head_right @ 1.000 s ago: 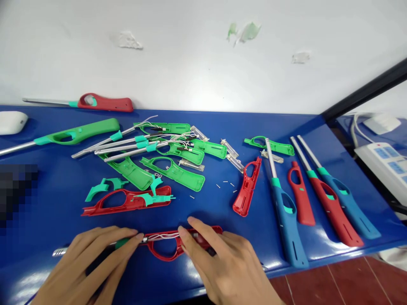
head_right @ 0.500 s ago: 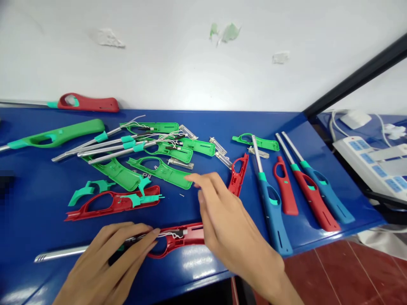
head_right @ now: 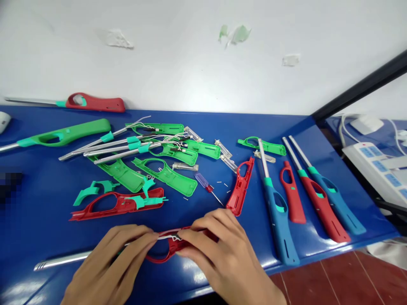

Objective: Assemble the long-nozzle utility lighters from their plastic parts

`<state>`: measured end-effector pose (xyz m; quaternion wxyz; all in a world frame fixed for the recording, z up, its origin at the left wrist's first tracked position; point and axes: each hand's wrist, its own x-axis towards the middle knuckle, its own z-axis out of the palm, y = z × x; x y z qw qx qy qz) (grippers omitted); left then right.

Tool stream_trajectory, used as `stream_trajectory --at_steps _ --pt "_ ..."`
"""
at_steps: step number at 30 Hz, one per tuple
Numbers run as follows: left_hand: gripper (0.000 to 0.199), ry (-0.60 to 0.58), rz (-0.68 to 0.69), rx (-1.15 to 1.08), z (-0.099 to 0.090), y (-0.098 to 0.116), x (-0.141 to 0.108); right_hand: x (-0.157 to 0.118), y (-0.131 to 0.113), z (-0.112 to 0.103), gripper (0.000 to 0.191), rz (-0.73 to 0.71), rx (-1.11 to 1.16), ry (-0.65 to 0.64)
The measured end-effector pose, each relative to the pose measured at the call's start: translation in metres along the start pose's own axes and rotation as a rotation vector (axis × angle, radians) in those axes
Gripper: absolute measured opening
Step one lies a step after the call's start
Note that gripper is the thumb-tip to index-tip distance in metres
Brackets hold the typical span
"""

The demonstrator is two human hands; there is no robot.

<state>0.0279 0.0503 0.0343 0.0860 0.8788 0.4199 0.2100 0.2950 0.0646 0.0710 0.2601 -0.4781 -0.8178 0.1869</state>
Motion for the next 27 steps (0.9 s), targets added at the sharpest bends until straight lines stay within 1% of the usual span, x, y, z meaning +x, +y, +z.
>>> stream_trajectory --at_steps 4,6,10,13,15,18,20,22,24,27 --pt "0.044 0.019 -0.015 -0.044 0.002 0.000 0.001 0.005 0.003 0.012 0.012 0.026 0.075 0.083" --pt "0.042 0.023 -0.021 -0.058 0.003 -0.001 0.001 0.006 0.000 0.014 0.009 0.065 0.099 0.086" --pt "0.042 0.026 -0.028 -0.080 0.004 -0.001 0.003 0.007 -0.008 0.013 0.008 0.178 0.101 -0.011" --pt "0.040 0.033 -0.017 -0.087 0.002 0.001 0.008 0.008 -0.011 0.011 0.017 0.244 0.079 -0.098" --pt "0.037 0.044 -0.009 -0.091 -0.001 0.004 0.012 0.011 -0.011 0.010 0.022 0.253 0.093 -0.115" --pt "0.037 0.134 -0.056 -0.056 -0.009 0.007 0.019 0.014 -0.010 0.009 0.025 0.238 0.111 -0.067" --pt "0.042 0.235 -0.142 0.036 -0.016 0.003 0.025 0.014 -0.010 0.010 0.025 0.206 0.107 0.007" --pt "0.039 0.300 -0.243 0.140 -0.020 -0.005 0.032 0.013 -0.010 0.011 0.023 0.165 0.105 0.090" --pt "0.031 0.287 -0.262 0.180 -0.022 -0.017 0.040 0.010 -0.009 0.013 0.019 0.137 0.115 0.150" --pt "0.018 0.244 -0.254 0.170 -0.021 -0.029 0.046 0.006 -0.007 0.016 0.013 0.118 0.142 0.162"
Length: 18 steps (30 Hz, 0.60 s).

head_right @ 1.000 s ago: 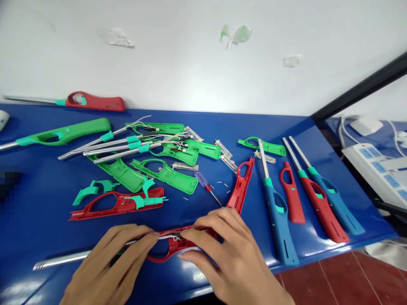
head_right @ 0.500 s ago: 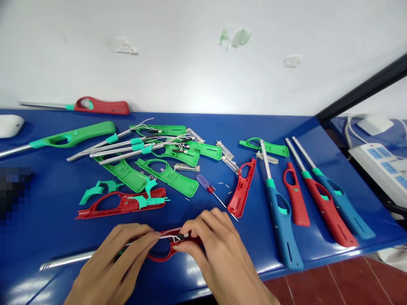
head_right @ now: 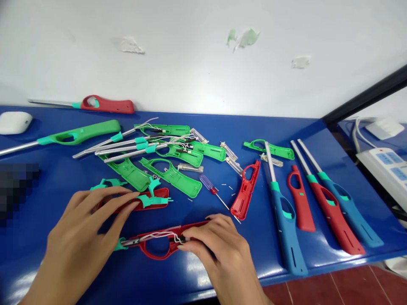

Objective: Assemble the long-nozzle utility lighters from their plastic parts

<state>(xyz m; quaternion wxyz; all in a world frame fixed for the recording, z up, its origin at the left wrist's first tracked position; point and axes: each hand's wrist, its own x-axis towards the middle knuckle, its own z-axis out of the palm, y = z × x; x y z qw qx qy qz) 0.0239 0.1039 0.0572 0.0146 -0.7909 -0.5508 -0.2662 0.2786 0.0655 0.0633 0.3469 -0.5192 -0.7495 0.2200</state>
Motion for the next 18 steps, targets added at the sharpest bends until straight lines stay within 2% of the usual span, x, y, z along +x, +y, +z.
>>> stream_trajectory --at_steps 3,6,9,11,13,16,18 --pt "0.014 0.025 -0.025 -0.020 -0.005 0.000 -0.004 -0.003 0.002 0.001 0.008 -0.013 0.013 -0.024" --pt "0.018 0.024 -0.067 -0.135 -0.016 0.007 -0.017 -0.004 0.002 0.002 0.003 0.015 0.034 -0.047" --pt "0.021 -0.026 0.042 -0.265 -0.021 0.015 -0.030 -0.005 0.001 0.005 0.003 0.057 0.059 -0.035" --pt "0.021 -0.003 0.060 -0.267 -0.019 0.018 -0.035 -0.006 0.000 0.007 0.004 0.071 0.064 -0.020" --pt "0.018 0.037 -0.054 -0.257 -0.017 0.018 -0.037 -0.007 0.000 0.008 0.004 0.079 0.065 -0.016" --pt "0.010 0.053 -0.315 -0.272 -0.020 0.012 -0.036 -0.008 0.000 0.009 0.004 0.085 0.071 -0.014" --pt "0.010 0.045 -0.363 -0.299 -0.024 0.010 -0.036 -0.008 0.000 0.010 0.003 0.090 0.075 -0.011"
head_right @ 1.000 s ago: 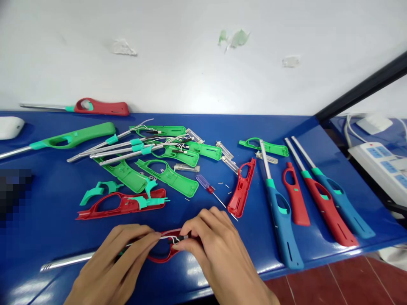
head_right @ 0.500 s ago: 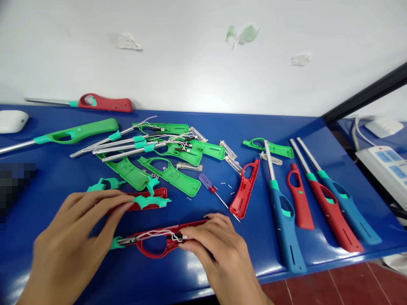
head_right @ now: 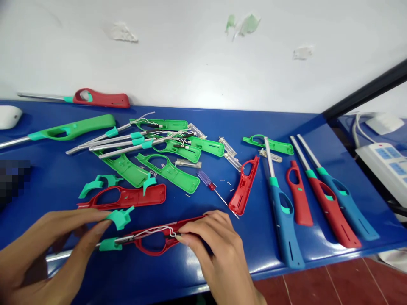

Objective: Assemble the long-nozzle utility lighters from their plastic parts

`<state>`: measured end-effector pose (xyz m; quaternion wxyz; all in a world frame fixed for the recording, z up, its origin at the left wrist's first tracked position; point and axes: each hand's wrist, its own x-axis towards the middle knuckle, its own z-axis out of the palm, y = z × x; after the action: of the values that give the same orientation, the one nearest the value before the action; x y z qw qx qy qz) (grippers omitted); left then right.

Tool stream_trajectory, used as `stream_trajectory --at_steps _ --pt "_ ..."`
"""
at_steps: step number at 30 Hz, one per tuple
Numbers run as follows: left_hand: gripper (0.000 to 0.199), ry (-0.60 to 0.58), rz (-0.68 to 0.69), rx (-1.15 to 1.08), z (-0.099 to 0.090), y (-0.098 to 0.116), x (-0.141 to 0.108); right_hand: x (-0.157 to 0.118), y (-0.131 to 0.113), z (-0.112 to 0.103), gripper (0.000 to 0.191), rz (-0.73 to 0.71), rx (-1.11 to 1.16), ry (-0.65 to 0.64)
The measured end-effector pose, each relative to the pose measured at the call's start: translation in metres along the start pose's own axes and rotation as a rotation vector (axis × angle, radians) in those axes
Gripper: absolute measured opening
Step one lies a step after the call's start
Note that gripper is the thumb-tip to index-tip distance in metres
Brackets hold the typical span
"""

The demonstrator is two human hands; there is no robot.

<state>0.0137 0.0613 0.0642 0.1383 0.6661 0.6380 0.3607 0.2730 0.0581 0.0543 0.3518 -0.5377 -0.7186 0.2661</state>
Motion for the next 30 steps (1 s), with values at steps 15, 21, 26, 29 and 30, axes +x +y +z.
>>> stream_trajectory --at_steps 15,21,26,29,30 --pt "0.020 -0.083 0.329 0.107 0.024 0.018 -0.022 0.001 -0.001 -0.001 0.004 0.026 0.032 -0.026" --pt "0.022 -0.117 0.371 0.090 0.028 0.017 -0.021 0.001 0.000 -0.002 0.004 0.017 0.060 -0.033" --pt "0.020 -0.140 0.386 0.047 0.029 0.018 -0.018 0.002 0.002 -0.001 0.006 0.010 0.095 -0.031" --pt "0.023 -0.162 0.387 0.034 0.028 0.017 -0.019 0.002 0.002 -0.001 0.006 0.017 0.113 -0.026" --pt "0.023 -0.161 0.385 0.021 0.027 0.017 -0.020 0.002 0.001 -0.002 0.006 0.021 0.118 -0.023"
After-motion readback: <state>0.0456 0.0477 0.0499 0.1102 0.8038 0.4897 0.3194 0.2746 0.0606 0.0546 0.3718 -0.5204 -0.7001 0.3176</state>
